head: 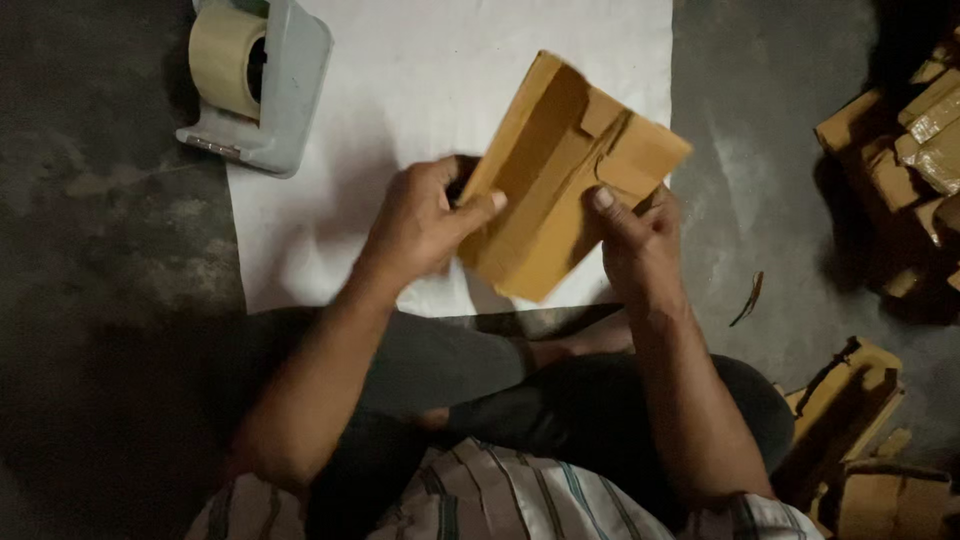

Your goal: The person sits on the floor and assembles flat cardboard pieces into small rectangular boxes. They fold the flaps, align the edges, and secure the seams using a tape dispenser. Completed boxes are stacked nearby.

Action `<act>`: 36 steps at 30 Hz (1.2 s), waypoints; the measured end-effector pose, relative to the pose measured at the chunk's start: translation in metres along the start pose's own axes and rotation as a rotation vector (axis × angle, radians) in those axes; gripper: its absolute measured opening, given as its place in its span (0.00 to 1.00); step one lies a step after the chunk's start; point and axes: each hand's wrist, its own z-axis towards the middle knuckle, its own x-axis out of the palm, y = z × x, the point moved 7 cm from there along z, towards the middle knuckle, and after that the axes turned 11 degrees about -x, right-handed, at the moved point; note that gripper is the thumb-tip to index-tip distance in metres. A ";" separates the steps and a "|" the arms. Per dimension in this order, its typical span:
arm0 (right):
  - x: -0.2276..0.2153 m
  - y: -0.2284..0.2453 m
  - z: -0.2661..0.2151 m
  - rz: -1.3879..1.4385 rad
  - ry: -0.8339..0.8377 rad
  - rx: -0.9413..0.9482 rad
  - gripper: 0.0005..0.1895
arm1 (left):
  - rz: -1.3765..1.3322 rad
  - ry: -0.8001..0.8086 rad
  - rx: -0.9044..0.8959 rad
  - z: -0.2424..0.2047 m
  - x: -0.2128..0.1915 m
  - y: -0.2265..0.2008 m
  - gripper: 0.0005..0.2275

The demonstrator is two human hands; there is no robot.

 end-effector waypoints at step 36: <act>-0.307 0.082 -0.240 0.105 -1.290 -0.124 0.12 | 0.136 -0.035 0.028 0.017 0.066 0.012 0.15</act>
